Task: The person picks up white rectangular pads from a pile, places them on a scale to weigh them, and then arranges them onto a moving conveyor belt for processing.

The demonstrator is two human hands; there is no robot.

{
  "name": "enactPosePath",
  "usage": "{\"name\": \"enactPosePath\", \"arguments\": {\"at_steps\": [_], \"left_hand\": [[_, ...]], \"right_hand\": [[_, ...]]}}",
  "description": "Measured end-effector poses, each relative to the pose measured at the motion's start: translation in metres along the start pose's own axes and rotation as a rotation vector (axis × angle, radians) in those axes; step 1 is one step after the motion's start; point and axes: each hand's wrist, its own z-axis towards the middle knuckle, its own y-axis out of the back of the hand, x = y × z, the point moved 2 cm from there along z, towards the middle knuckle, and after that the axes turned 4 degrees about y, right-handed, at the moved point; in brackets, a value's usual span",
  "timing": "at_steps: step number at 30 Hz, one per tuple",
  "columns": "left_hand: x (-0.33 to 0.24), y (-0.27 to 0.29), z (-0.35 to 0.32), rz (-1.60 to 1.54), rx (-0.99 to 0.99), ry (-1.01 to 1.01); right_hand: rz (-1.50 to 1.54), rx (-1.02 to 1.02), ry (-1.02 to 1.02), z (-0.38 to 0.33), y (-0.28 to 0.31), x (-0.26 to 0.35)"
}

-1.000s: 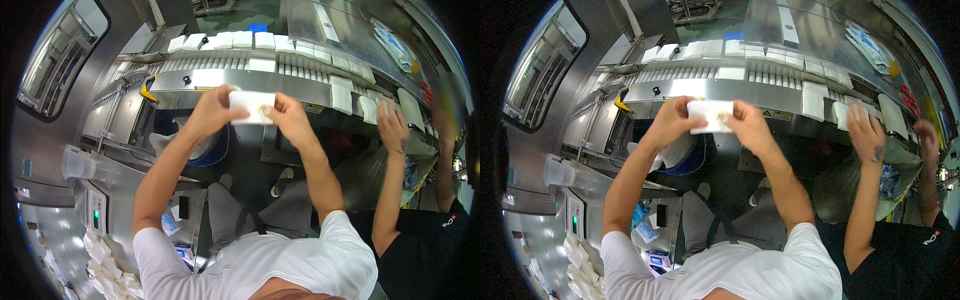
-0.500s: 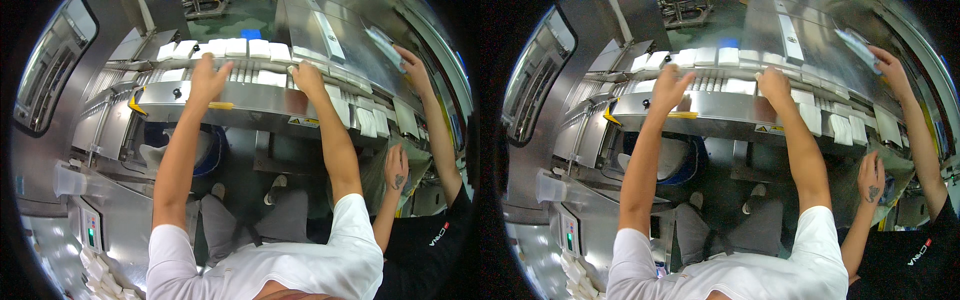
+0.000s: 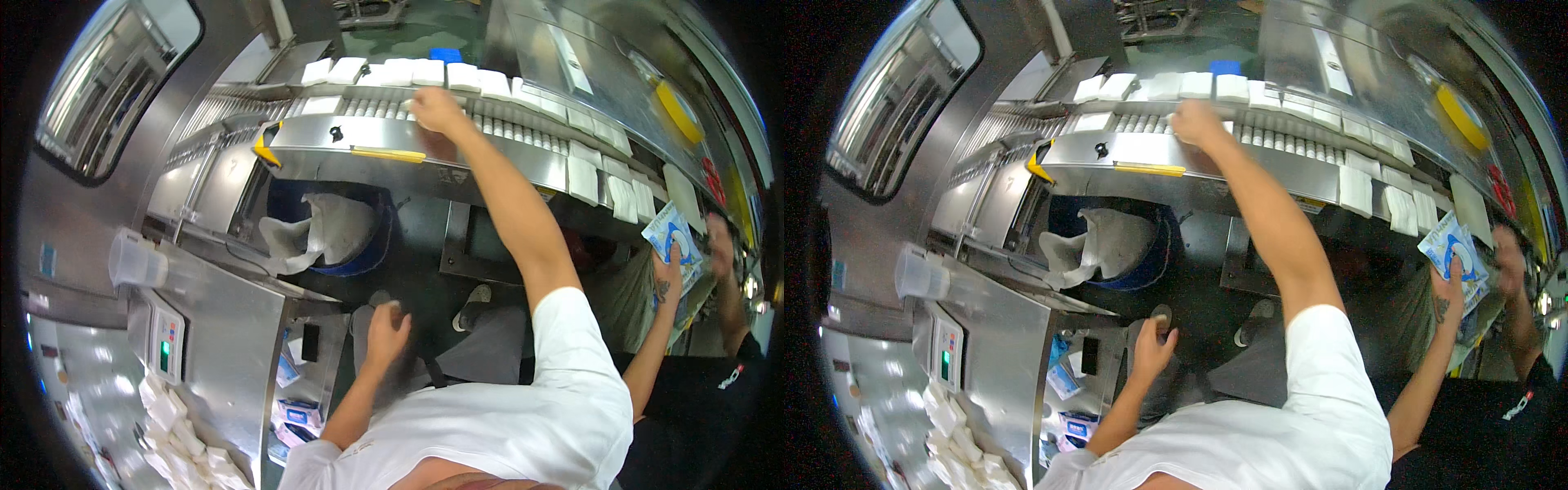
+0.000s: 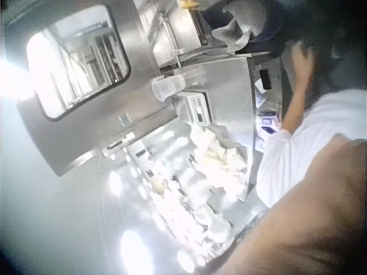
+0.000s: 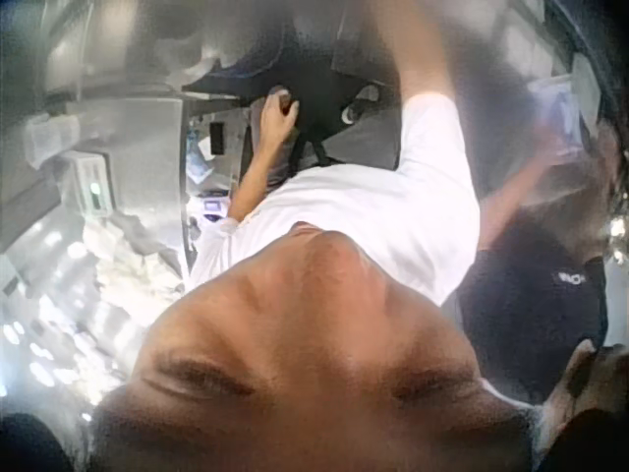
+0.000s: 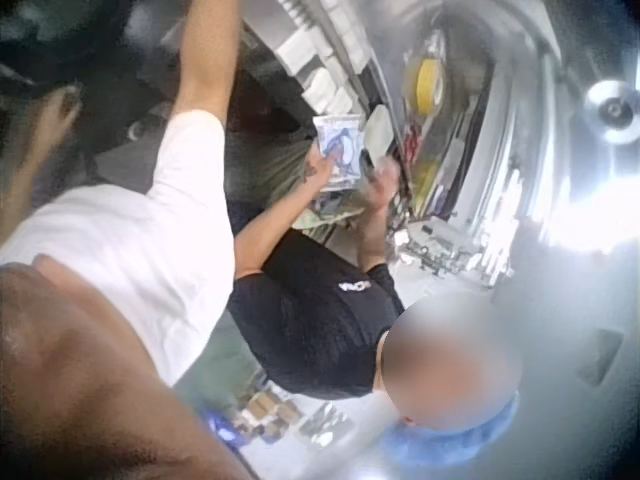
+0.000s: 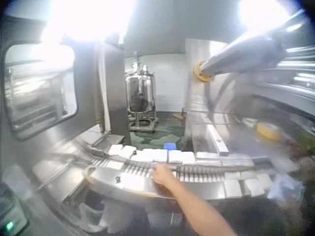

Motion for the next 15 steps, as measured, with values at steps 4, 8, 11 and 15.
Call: {"name": "enactPosePath", "arguments": {"at_steps": [4, 8, 11, 15], "left_hand": [[0.067, 0.009, -0.034, 0.129, -0.059, -0.046], [0.115, -0.005, -0.041, 0.283, -0.123, 0.015], [0.121, -0.014, -0.051, 0.409, -0.131, 0.000], [0.131, -0.010, -0.058, 0.440, -0.127, 0.055]], "right_hand": [[0.133, 0.107, -0.317, 0.049, -0.057, 0.024], [0.112, 0.044, -0.671, 0.077, -0.100, -0.005], [0.304, -0.082, -0.963, 0.076, -0.096, 0.001], [0.602, 0.081, -0.635, 0.066, -0.093, 0.023]]}}
